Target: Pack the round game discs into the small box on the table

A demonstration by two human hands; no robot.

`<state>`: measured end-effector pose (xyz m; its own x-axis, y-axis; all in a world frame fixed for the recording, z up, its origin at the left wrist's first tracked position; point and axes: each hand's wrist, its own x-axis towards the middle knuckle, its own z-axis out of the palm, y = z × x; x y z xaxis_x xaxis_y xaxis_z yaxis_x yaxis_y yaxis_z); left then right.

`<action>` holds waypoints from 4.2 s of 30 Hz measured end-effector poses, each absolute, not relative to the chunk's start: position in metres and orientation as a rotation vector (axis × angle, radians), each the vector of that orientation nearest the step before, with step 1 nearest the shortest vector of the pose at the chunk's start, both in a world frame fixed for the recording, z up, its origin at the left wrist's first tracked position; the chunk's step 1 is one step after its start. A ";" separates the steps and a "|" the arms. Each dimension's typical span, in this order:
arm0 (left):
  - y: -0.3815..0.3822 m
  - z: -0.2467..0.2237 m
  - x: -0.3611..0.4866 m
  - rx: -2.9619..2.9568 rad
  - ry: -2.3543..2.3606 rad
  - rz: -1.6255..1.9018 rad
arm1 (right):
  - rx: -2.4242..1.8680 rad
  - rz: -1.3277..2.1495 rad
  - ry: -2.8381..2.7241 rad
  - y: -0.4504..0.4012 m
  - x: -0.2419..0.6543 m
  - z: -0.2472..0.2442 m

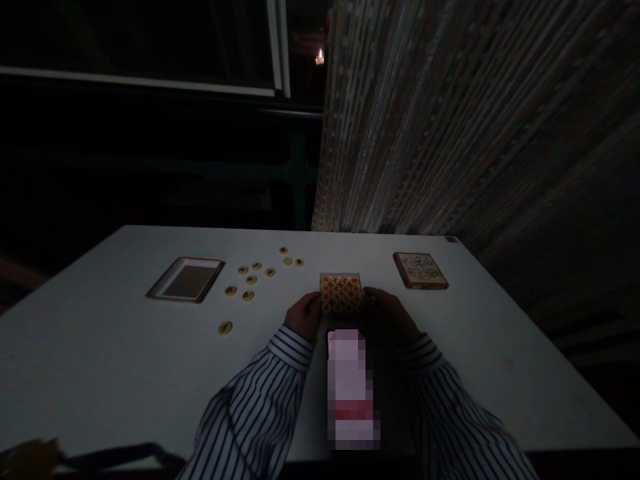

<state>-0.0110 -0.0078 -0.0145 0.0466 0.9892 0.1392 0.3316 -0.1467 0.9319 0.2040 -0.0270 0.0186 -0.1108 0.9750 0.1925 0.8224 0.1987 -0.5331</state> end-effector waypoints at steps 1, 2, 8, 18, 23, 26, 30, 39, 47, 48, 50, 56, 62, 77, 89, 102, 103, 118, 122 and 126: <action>-0.008 -0.016 -0.011 1.578 1.363 1.126 | -1.657 0.441 -1.979 -0.028 0.202 0.020; -0.007 -0.017 -0.010 1.578 1.361 1.132 | -1.649 0.474 -1.983 -0.028 0.200 0.022; -0.007 -0.020 -0.012 1.618 1.352 1.132 | -1.672 0.519 -1.990 -0.030 0.196 0.028; -0.008 -0.021 -0.013 1.610 1.358 1.119 | -1.700 0.509 -1.993 -0.025 0.197 0.019; -0.007 -0.022 -0.013 1.614 1.358 1.150 | -1.671 0.515 -1.985 -0.026 0.196 0.020; -0.007 -0.021 -0.012 1.607 1.375 1.163 | -1.626 0.508 -2.000 -0.026 0.197 0.019; -0.009 -0.018 -0.011 1.604 1.404 1.154 | -1.656 0.514 -1.990 -0.025 0.197 0.017; -0.007 -0.022 -0.011 1.618 1.418 1.175 | -1.632 0.490 -1.985 -0.027 0.198 0.015; -0.004 -0.025 -0.014 1.615 1.428 1.173 | -1.649 0.359 -1.787 -0.020 0.205 0.004; -0.004 -0.024 -0.014 1.610 1.436 1.179 | -1.645 0.352 -1.769 -0.020 0.205 0.003; -0.004 -0.022 -0.014 1.606 1.469 1.197 | -1.655 0.359 -1.733 -0.019 0.206 0.003; -0.003 -0.019 -0.016 1.609 1.544 1.219 | -1.726 0.500 -1.659 -0.019 0.205 0.008; -0.002 -0.020 -0.025 1.596 1.568 1.182 | -1.716 0.570 -1.635 -0.019 0.207 0.009; -0.065 0.008 -0.083 2.089 1.563 0.812 | -1.530 0.489 -1.676 -0.031 0.191 0.040; -0.086 0.016 -0.107 2.026 1.640 0.836 | -1.370 0.429 -2.150 -0.036 0.137 0.067; -0.069 0.002 -0.177 1.996 2.044 1.007 | -1.206 0.417 -2.586 -0.032 0.065 0.083; -0.067 0.000 -0.180 2.006 2.073 0.980 | -1.206 0.394 -2.625 -0.032 0.060 0.081; -0.048 -0.014 -0.187 1.997 2.144 0.859 | -1.176 0.234 -2.893 -0.026 0.019 0.060; -0.047 -0.018 -0.187 1.995 2.144 0.890 | -1.167 0.259 -2.904 -0.024 0.017 0.056; -0.047 -0.017 -0.187 1.987 2.132 0.904 | -1.170 0.285 -2.909 -0.023 0.017 0.054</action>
<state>-0.1867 -0.0469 -0.0175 -0.1498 0.9347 0.3223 0.8814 -0.0214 0.4719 0.0175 -0.0231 0.0545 -0.7238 0.6860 -0.0737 0.6873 0.7075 -0.1644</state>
